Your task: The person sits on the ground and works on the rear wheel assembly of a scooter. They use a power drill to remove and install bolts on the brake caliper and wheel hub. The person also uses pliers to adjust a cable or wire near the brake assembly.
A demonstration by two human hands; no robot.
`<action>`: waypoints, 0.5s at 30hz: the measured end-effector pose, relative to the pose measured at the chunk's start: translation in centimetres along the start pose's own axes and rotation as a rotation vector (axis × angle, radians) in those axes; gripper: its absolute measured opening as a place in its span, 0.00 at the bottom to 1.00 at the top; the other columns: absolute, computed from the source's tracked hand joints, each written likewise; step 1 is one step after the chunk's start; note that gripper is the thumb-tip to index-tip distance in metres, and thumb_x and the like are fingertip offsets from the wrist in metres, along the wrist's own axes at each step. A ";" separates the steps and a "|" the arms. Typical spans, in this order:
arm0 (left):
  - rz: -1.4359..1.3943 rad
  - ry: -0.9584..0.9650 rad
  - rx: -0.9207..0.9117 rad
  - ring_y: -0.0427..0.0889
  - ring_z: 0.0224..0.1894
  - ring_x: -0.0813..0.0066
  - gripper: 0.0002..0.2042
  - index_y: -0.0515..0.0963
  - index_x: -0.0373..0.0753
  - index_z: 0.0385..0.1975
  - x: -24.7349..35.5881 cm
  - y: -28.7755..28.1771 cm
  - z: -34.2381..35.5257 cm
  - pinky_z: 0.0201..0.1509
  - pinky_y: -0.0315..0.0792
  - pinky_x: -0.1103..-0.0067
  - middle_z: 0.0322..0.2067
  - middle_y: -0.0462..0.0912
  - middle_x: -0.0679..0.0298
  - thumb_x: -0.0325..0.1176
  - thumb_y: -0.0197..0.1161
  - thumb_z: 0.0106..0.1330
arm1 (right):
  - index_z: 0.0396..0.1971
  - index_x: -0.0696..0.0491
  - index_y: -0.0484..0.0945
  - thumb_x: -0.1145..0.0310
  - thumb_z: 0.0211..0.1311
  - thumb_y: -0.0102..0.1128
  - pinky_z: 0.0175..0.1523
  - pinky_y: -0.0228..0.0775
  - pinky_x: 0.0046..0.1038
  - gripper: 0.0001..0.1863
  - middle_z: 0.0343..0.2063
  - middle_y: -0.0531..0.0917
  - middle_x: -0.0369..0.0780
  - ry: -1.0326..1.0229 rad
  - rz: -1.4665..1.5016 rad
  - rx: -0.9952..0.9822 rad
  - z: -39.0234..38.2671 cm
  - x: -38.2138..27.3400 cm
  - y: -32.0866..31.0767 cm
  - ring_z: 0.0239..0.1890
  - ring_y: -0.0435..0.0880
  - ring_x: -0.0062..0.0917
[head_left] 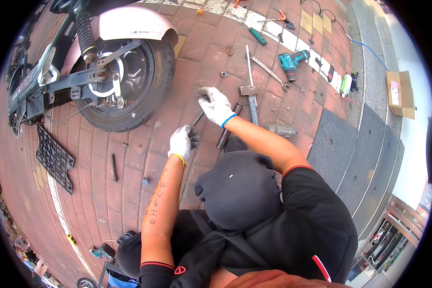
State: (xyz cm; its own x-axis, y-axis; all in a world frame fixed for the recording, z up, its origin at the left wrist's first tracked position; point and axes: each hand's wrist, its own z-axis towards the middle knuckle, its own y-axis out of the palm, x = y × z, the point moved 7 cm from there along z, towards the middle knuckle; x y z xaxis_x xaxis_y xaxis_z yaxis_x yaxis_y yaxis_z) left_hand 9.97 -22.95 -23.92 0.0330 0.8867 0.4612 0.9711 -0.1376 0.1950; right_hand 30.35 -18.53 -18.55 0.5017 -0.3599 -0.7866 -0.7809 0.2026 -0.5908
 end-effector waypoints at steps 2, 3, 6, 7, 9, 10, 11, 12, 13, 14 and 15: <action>-0.082 0.140 0.070 0.81 0.29 0.72 0.10 0.77 0.40 0.46 2.9 -2.0 0.8 0.30 0.75 0.75 0.35 0.84 0.61 0.39 0.56 0.76 | 0.50 0.52 0.82 0.65 0.65 0.60 0.62 0.75 0.37 0.15 0.52 0.84 0.46 -0.013 -0.037 -0.046 -0.1 -0.3 0.7 0.55 0.83 0.42; -0.089 0.192 0.108 0.81 0.28 0.72 0.09 0.77 0.40 0.46 4.8 -2.0 0.3 0.30 0.75 0.76 0.35 0.84 0.62 0.38 0.57 0.75 | 0.50 0.52 0.82 0.65 0.65 0.59 0.63 0.74 0.37 0.16 0.52 0.83 0.47 0.008 -0.026 -0.067 -0.3 -0.2 0.6 0.56 0.82 0.42; -0.041 0.387 0.133 0.82 0.28 0.74 0.09 0.79 0.40 0.45 9.7 -0.5 -1.7 0.30 0.75 0.78 0.34 0.85 0.62 0.37 0.58 0.75 | 0.51 0.52 0.82 0.66 0.65 0.59 0.63 0.73 0.38 0.16 0.52 0.83 0.47 0.000 0.006 -0.072 -0.6 0.7 0.3 0.57 0.82 0.43; -0.015 0.457 0.124 0.82 0.28 0.75 0.09 0.80 0.39 0.45 11.2 0.2 -2.5 0.31 0.75 0.79 0.34 0.86 0.63 0.37 0.59 0.75 | 0.52 0.52 0.82 0.66 0.65 0.59 0.63 0.73 0.38 0.17 0.52 0.83 0.47 0.022 0.016 -0.076 -0.6 1.3 0.6 0.57 0.82 0.43; 0.103 0.656 0.109 0.81 0.28 0.79 0.09 0.81 0.38 0.45 14.7 1.7 -4.6 0.33 0.74 0.81 0.35 0.86 0.64 0.35 0.59 0.76 | 0.51 0.52 0.82 0.66 0.65 0.58 0.63 0.73 0.38 0.16 0.52 0.83 0.47 0.016 0.006 -0.081 -0.5 1.0 0.3 0.57 0.82 0.43; 0.155 0.755 0.092 0.80 0.29 0.80 0.09 0.81 0.38 0.46 16.3 1.8 -5.0 0.34 0.74 0.82 0.35 0.86 0.64 0.35 0.59 0.77 | 0.51 0.52 0.83 0.66 0.65 0.58 0.63 0.73 0.38 0.16 0.52 0.84 0.47 0.011 0.000 -0.085 -0.5 0.6 0.1 0.57 0.82 0.43; 0.217 0.813 0.104 0.80 0.32 0.80 0.09 0.81 0.37 0.46 17.9 2.3 -5.9 0.36 0.75 0.81 0.37 0.86 0.65 0.35 0.59 0.76 | 0.51 0.51 0.83 0.66 0.65 0.58 0.63 0.73 0.39 0.16 0.52 0.84 0.47 0.032 0.019 -0.091 -0.6 0.2 -0.4 0.57 0.82 0.43; 0.280 0.870 0.121 0.80 0.35 0.81 0.09 0.81 0.36 0.46 19.5 3.0 -7.1 0.38 0.76 0.80 0.39 0.85 0.66 0.34 0.60 0.76 | 0.50 0.51 0.83 0.66 0.65 0.58 0.63 0.73 0.39 0.16 0.52 0.84 0.47 0.029 0.026 -0.090 -0.6 0.5 -0.7 0.57 0.82 0.43; 0.261 0.848 0.080 0.81 0.38 0.80 0.08 0.82 0.35 0.45 20.6 3.6 -7.9 0.43 0.77 0.80 0.38 0.85 0.66 0.31 0.60 0.76 | 0.50 0.51 0.83 0.66 0.65 0.58 0.62 0.73 0.39 0.15 0.52 0.84 0.47 0.027 0.037 -0.091 -0.5 0.9 -0.7 0.56 0.82 0.43; 0.377 0.952 0.129 0.82 0.40 0.77 0.07 0.81 0.34 0.45 21.9 3.4 -8.3 0.47 0.77 0.79 0.38 0.85 0.65 0.29 0.61 0.75 | 0.50 0.51 0.83 0.66 0.65 0.58 0.62 0.73 0.39 0.15 0.51 0.84 0.47 0.023 0.054 -0.098 -0.5 1.1 -0.3 0.56 0.82 0.43; 0.555 1.059 0.185 0.82 0.40 0.76 0.07 0.81 0.34 0.45 23.0 3.6 -9.1 0.48 0.77 0.78 0.38 0.85 0.64 0.29 0.61 0.73 | 0.50 0.51 0.83 0.66 0.66 0.57 0.61 0.74 0.39 0.15 0.51 0.84 0.47 0.000 0.050 -0.103 -0.5 1.2 -0.3 0.55 0.82 0.43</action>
State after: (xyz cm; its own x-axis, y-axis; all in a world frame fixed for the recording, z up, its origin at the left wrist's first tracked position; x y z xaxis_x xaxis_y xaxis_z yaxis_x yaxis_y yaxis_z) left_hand 12.12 -7.11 -4.76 0.3302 -0.0855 0.9400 0.9081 -0.2430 -0.3411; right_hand 30.99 -19.49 -19.21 0.4611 -0.3517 -0.8147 -0.8392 0.1254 -0.5291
